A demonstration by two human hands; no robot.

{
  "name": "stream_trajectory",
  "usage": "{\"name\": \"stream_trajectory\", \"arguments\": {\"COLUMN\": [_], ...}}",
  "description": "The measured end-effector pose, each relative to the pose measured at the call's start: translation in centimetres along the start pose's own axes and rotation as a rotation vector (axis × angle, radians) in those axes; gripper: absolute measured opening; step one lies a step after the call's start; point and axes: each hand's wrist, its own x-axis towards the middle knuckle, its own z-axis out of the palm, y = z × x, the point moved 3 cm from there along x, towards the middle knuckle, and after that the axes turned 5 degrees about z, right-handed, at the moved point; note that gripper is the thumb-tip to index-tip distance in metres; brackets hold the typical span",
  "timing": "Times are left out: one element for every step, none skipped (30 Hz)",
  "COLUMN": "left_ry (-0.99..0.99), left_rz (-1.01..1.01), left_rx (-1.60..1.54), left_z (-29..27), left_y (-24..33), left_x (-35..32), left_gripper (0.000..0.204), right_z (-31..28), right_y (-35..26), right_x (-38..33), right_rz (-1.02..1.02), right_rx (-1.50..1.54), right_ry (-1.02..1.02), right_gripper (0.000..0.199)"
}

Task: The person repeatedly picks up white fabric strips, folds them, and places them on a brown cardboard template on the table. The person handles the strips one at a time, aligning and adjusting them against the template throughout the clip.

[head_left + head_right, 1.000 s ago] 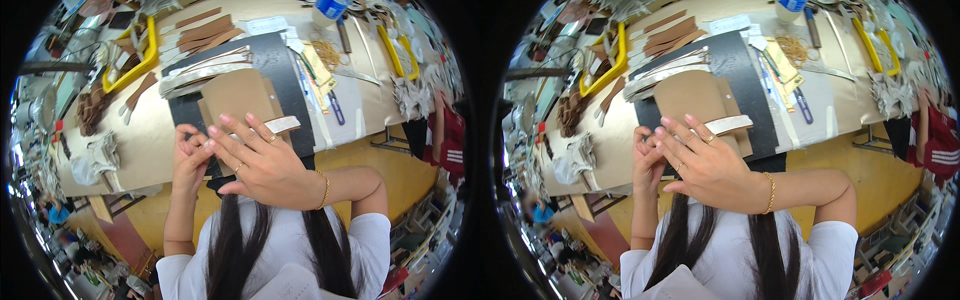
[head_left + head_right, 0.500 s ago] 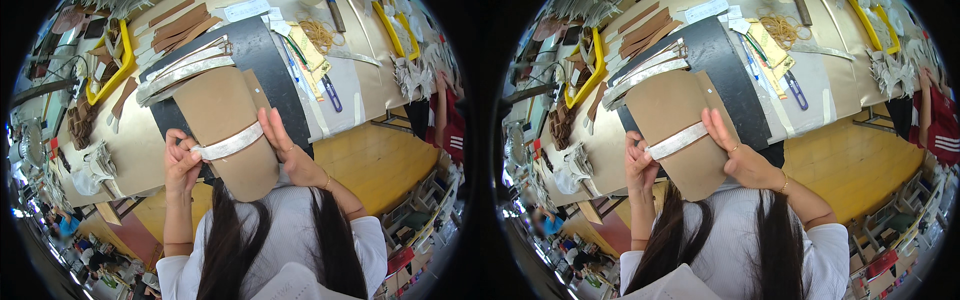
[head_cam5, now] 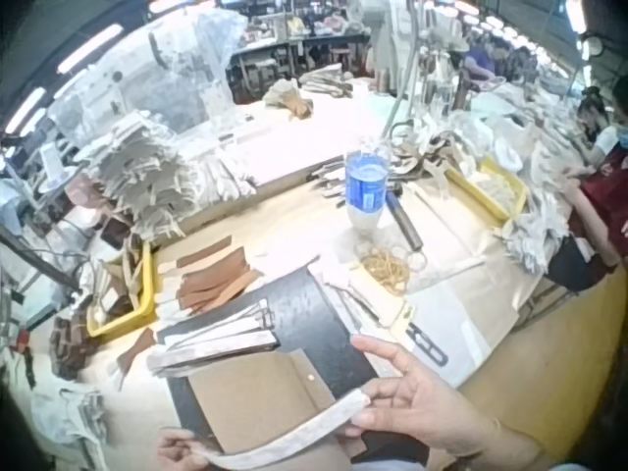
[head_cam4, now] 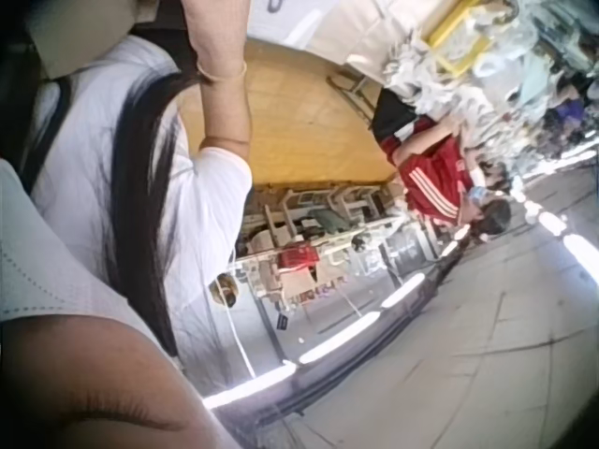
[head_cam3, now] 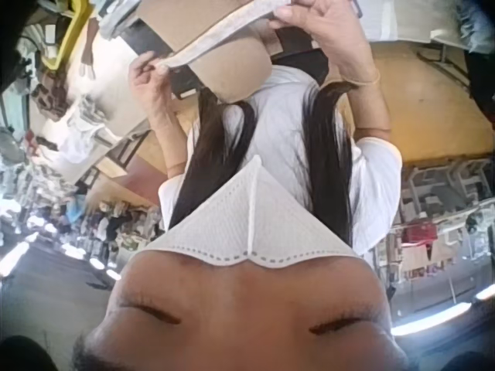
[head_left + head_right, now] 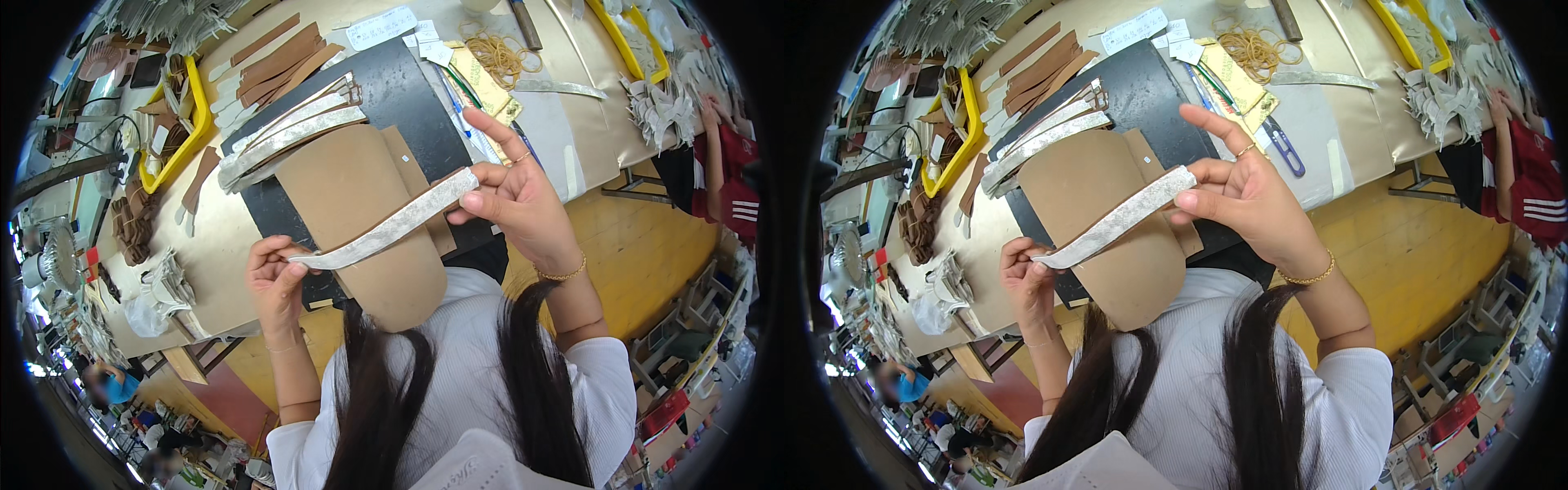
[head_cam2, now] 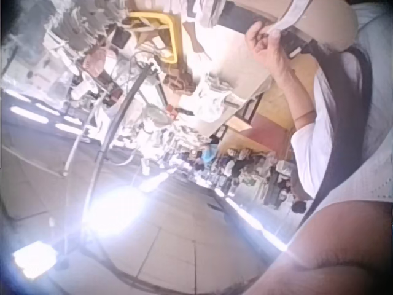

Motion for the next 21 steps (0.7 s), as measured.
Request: {"name": "stream_trajectory", "arguments": {"left_ry": [-0.005, -0.010, -0.016, -0.046, -0.078, -0.111, -0.140, -0.141, -0.171, -0.198, -0.224, -0.185, -0.182, -0.178, -0.171, -0.161, -0.156, -0.151, -0.152, -0.148, -0.152], "left_rz": [0.000, 0.000, -0.001, 0.042, 0.079, 0.116, 0.145, 0.111, 0.203, 0.295, 0.386, 0.366, 0.452, 0.533, 0.612, 0.692, 0.731, 0.769, 0.805, 0.825, 0.822], "left_rx": [0.025, 0.049, 0.074, 0.067, 0.095, 0.124, 0.153, 0.157, 0.241, 0.329, 0.418, 0.451, 0.509, 0.572, 0.638, 0.702, 0.728, 0.755, 0.778, 0.782, 0.799], "left_z": [0.0, 0.2, 0.2, 0.2, 0.1, 0.1, 0.1, 0.4, 0.4, 0.4, 0.5, 0.7, 1.0, 1.4, 1.8, 2.3, 2.6, 3.0, 3.5, 4.0, 4.1], "left_y": [0.4, 1.1, 1.7, 2.0, 2.4, 2.9, 3.5, 4.2, 4.8, 5.3, 5.9, 6.9, 7.8, 8.6, 9.3, 9.7, 10.0, 10.2, 10.5, 10.7, 11.0], "left_x": [0.1, 0.3, 0.5, 0.8, 1.2, 1.6, 1.8, 2.0, 2.2, 2.4, 2.4, 2.3, 1.9, 1.9, 1.7, 1.7, 1.5, 1.3, 1.3, 1.2, 1.2], "left_gripper": [0.034, 0.032, 0.029, 0.025, 0.024, 0.023, 0.022, 0.019, 0.019, 0.019, 0.018, 0.018, 0.017, 0.016, 0.016, 0.016, 0.016, 0.017, 0.018, 0.019, 0.019], "right_z": [0.3, 0.6, 0.8, 1.2, 1.6, 1.8, 2.0, 2.3, 2.5, 2.6, 2.6, 2.6, 2.8, 2.9, 3.2, 3.3, 3.4, 3.4, 3.5, 3.5, 3.5], "right_y": [-0.6, -1.1, -1.5, -1.9, -2.2, -2.6, -2.9, -3.2, -3.5, -3.7, -3.8, -4.0, -4.4, -5.0, -5.4, -5.4, -5.3, -5.1, -5.1, -4.9, -4.9], "right_x": [0.0, 0.0, -0.1, 0.0, 0.0, 0.1, 0.1, 0.2, 0.2, 0.2, 0.1, 0.1, -0.1, -0.2, -0.3, -0.6, -0.6, -0.7, -1.0, -1.2, -1.0], "right_rz": [-0.003, -0.007, -0.011, -0.037, -0.064, -0.091, -0.112, -0.133, -0.153, -0.215, -0.276, -0.336, -0.417, -0.496, -0.577, -0.601, -0.634, -0.667, -0.700, -0.664, -0.678], "right_rx": [-0.030, -0.059, -0.089, -0.121, -0.154, -0.185, -0.230, -0.275, -0.320, -0.341, -0.361, -0.382, -0.493, -0.598, -0.702, -0.703, -0.720, -0.736, -0.754, -0.721, -0.732], "right_ry": [0.005, 0.010, 0.015, 0.006, -0.002, -0.010, -0.024, -0.037, -0.051, -0.072, -0.094, -0.118, -0.094, -0.073, -0.056, -0.019, 0.000, 0.018, 0.045, 0.060, 0.051], "right_gripper": [0.072, 0.072, 0.073, 0.070, 0.067, 0.065, 0.059, 0.054, 0.048, 0.040, 0.031, 0.024, 0.022, 0.019, 0.019, 0.021, 0.021, 0.022, 0.022, 0.022, 0.022]}}
